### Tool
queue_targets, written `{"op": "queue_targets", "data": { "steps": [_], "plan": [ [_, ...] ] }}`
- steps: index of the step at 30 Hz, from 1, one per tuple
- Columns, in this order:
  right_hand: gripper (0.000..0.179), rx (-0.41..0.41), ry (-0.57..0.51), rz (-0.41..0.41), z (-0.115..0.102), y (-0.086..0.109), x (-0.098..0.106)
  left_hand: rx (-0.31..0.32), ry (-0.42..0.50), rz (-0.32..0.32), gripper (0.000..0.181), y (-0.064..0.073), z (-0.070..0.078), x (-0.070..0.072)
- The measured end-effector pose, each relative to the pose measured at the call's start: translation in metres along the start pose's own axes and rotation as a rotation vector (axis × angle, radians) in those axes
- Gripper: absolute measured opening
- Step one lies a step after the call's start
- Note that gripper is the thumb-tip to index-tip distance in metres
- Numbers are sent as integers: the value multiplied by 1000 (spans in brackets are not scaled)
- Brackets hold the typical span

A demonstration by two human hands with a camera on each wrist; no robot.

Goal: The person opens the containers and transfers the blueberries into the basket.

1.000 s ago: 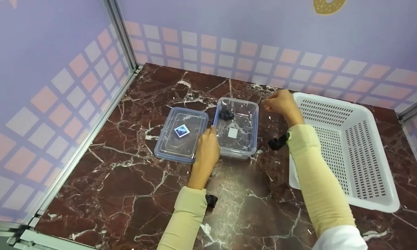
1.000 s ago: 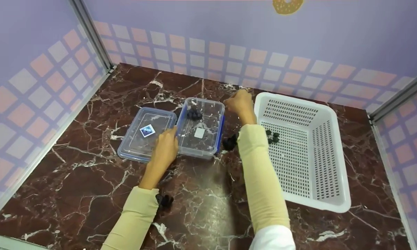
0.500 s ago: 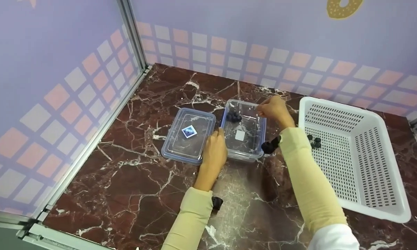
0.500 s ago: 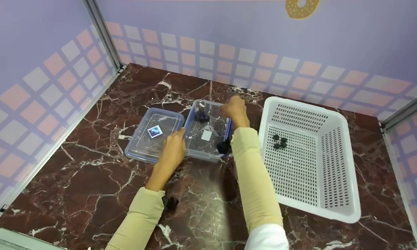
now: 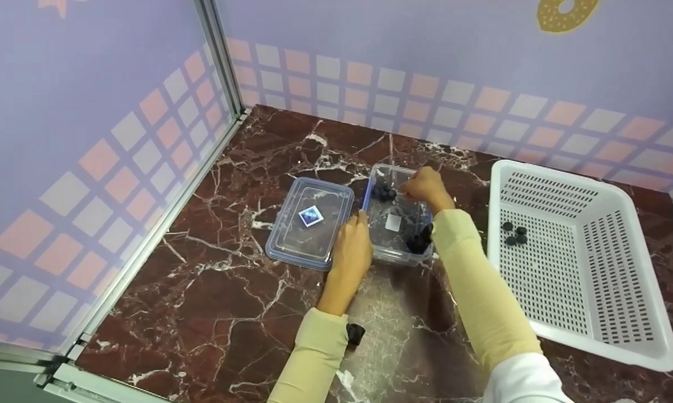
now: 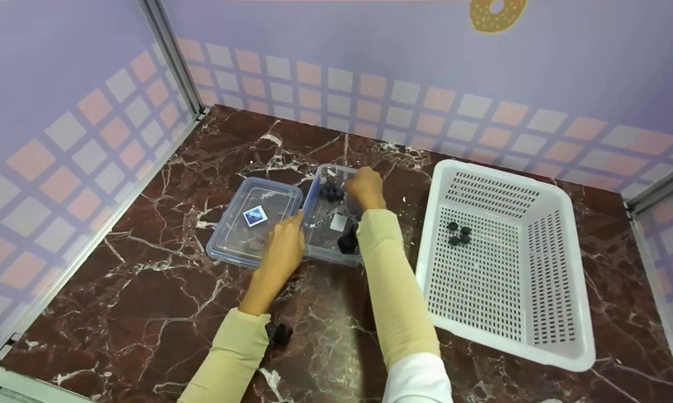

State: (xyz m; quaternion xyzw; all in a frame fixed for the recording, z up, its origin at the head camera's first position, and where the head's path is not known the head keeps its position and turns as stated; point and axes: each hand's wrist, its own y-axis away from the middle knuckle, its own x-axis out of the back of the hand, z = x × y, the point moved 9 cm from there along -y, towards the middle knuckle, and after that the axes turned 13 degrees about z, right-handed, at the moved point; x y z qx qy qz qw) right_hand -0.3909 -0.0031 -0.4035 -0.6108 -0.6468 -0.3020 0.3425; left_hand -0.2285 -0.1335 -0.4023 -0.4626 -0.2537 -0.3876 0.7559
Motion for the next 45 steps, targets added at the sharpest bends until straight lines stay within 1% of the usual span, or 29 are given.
{"op": "queue_targets", "data": {
  "steps": [3, 6, 9, 11, 13, 16, 21, 26, 28, 30, 33, 36, 40, 43, 45],
  "plan": [
    [30, 33, 87, 0, 1, -2, -9, -1, -7, -8, 46, 2, 0, -1],
    [33, 69, 188, 23, -1, -4, -15, -4, -5, 6, 40, 3, 1, 0],
    [33, 73, 223, 51, -2, -6, -17, -3, 0, 29, 35, 2, 2, 2],
    [32, 66, 198, 58, -3, -7, -20, -4, -3, 37, 33, 1, 1, 3],
    [30, 40, 139, 46, -2, -7, -23, -5, -9, 37, 33, 1, 1, 4],
    [31, 7, 78, 38, 1, -7, -26, -7, -13, 30, 35, -1, 1, 3],
    [29, -42, 65, 60, 7, -8, -23, -11, -1, 30, 35, -3, 5, 4],
    [18, -71, 60, 55, 9, -7, -27, -12, 5, 20, 37, -1, 4, 1],
    [18, -66, 49, 51, 7, -7, -29, -8, 1, 15, 40, 0, 2, 0],
    [20, -42, 41, 54, 3, -6, -29, -3, -1, 16, 41, 0, 0, 1],
    [33, 9, 29, 62, -2, -4, -27, 3, 6, 12, 43, 2, -2, 0],
    [41, 57, 30, 79, -8, -4, -23, -16, -4, 11, 43, 3, 0, 0],
    [40, 83, 6, 74, -9, -3, -19, -35, -31, 10, 46, 3, 2, 0],
    [41, 91, -29, 59, -13, -2, -16, -30, -37, 4, 45, 2, 2, 0],
    [38, 94, -50, 44, -17, 0, -14, -29, -33, 2, 44, 2, 1, 1]
  ]
}}
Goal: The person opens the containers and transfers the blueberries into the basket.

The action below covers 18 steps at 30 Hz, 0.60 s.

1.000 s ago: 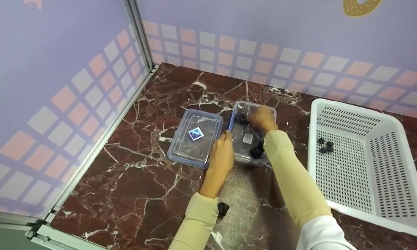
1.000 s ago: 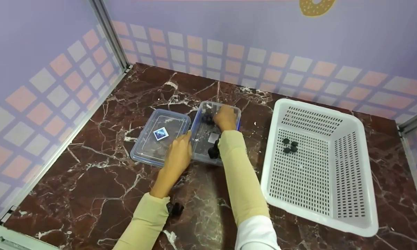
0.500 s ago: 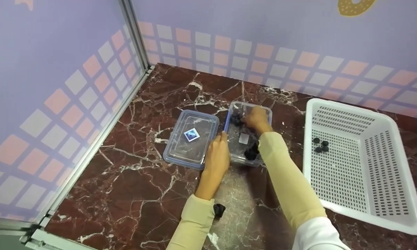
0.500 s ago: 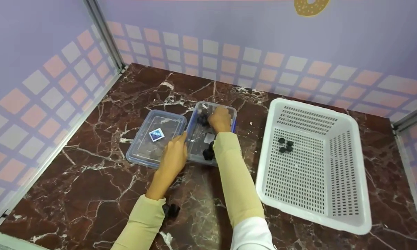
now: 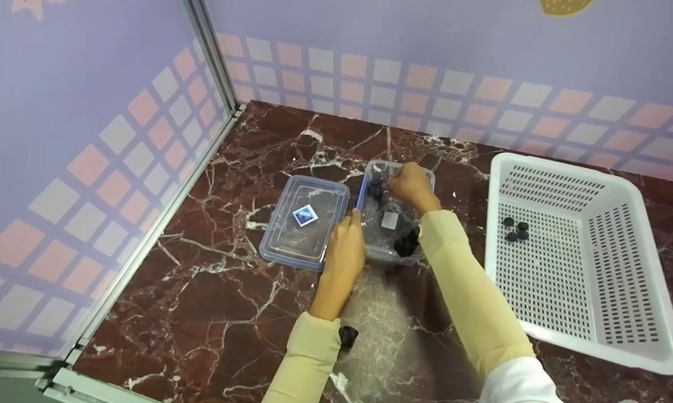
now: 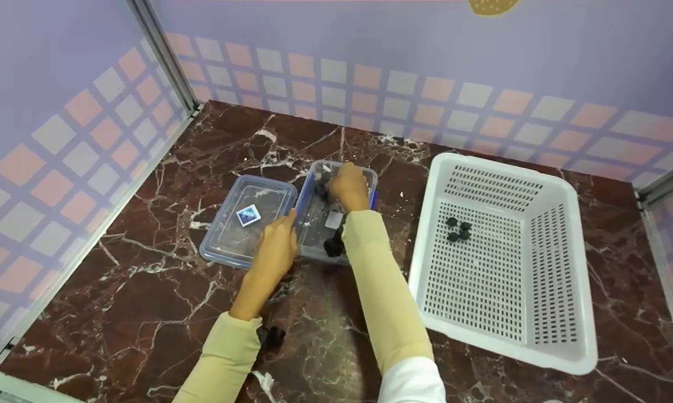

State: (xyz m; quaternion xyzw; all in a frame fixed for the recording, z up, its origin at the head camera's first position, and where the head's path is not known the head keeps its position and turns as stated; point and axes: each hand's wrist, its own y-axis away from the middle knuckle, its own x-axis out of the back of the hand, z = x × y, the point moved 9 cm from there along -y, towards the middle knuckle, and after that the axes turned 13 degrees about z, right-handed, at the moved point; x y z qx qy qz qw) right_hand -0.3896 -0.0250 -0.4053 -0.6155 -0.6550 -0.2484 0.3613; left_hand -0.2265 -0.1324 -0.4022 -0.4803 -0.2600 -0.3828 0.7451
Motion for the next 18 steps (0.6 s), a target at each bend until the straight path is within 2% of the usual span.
{"op": "queue_targets", "data": {
  "steps": [6, 18],
  "plan": [
    [14, -4, 3, 6, -11, 5, 15, 2, 29, 16, 45, -3, -1, 2],
    [18, -24, -11, 4, -6, 17, 34, 4, 38, 20, 44, -2, 0, 1]
  ]
}}
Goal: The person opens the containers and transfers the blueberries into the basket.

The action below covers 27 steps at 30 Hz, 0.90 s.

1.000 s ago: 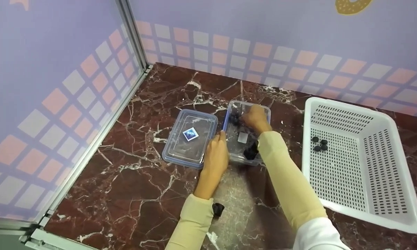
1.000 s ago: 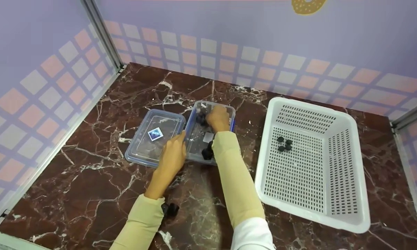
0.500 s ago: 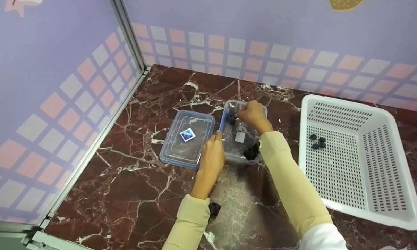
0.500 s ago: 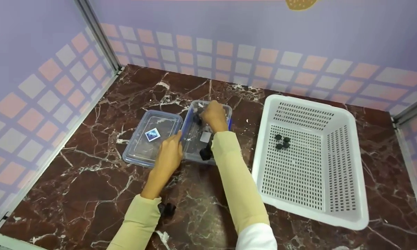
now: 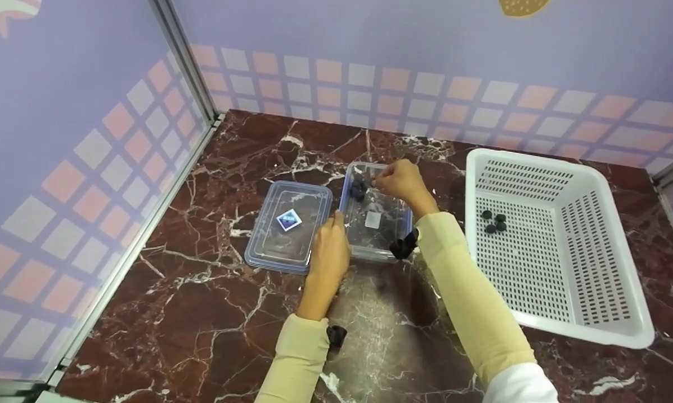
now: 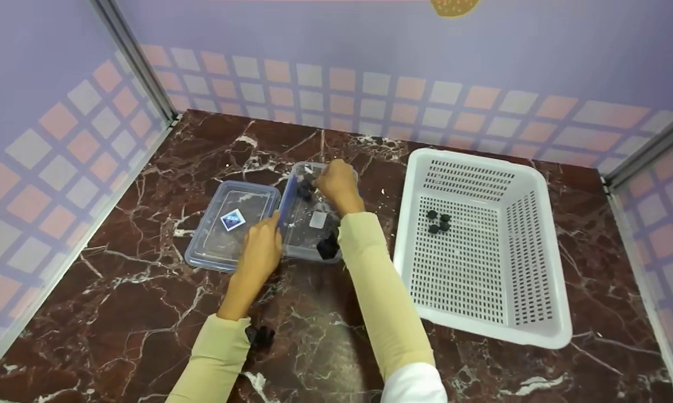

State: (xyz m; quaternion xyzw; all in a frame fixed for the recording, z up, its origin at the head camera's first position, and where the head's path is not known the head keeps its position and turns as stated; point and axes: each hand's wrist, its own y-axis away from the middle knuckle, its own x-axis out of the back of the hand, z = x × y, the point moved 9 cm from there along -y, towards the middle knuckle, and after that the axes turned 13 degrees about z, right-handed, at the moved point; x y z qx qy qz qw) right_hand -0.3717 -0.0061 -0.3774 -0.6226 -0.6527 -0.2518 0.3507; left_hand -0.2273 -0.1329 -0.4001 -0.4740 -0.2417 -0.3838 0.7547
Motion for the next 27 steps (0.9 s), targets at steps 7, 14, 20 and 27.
{"op": "queue_targets", "data": {
  "steps": [7, 14, 20, 27],
  "plan": [
    [18, -39, -2, -1, 7, 3, 4, -32, -25, 14, 41, 1, 1, 0],
    [19, -63, -35, -12, 11, 5, 8, -26, -14, 3, 44, 1, 3, -1],
    [18, -77, -71, -14, 13, 5, 14, -11, 10, -3, 46, -1, 3, -1],
    [17, -54, -64, 8, 17, 5, 24, 26, 28, -42, 49, -1, -2, -5]
  ]
}}
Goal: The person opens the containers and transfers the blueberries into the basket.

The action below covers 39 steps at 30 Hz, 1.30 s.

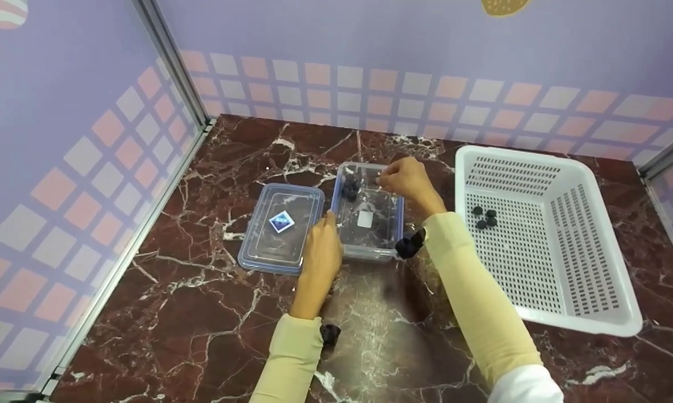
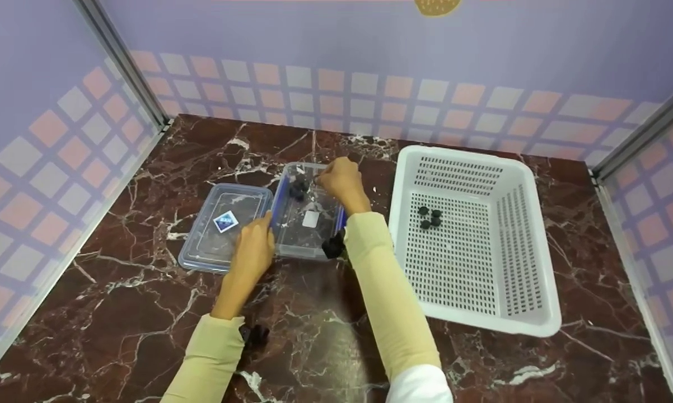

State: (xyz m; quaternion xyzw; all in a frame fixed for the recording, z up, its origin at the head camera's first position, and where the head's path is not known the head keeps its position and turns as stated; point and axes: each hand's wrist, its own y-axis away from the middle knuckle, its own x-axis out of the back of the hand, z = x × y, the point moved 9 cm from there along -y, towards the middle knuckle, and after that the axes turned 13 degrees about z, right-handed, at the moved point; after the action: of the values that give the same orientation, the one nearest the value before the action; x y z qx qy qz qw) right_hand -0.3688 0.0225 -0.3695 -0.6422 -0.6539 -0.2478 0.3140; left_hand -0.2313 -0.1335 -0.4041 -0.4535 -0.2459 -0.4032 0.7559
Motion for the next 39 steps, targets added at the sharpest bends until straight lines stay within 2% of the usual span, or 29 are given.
{"op": "queue_targets", "data": {
  "steps": [3, 10, 15, 18, 23, 30, 35, 39],
  "plan": [
    [19, 1, -1, 1, 4, 1, 7, 5, -1, 4, 46, 0, -1, 0],
    [20, -58, -37, -27, 19, 3, 23, -39, 2, 29, 42, 1, 3, 1],
    [19, -53, -77, 15, 29, 5, 42, -36, 10, 18, 43, 1, 4, -1],
    [21, -50, -112, 28, 35, 7, 54, -25, 15, 8, 43, 0, 3, -1],
    [26, -114, -179, 15, 50, 12, 71, 1, 23, -20, 44, 0, 0, -2],
    [31, -164, -260, 22, 68, 13, 92, 21, 41, -13, 45, 0, -4, 1],
    [36, -213, -309, 18, 88, 17, 112, 8, 58, 1, 45, 1, -3, 0],
    [45, -278, -242, -20, 117, 25, 127, -34, 47, 31, 40, 0, 2, 1]
  ]
}}
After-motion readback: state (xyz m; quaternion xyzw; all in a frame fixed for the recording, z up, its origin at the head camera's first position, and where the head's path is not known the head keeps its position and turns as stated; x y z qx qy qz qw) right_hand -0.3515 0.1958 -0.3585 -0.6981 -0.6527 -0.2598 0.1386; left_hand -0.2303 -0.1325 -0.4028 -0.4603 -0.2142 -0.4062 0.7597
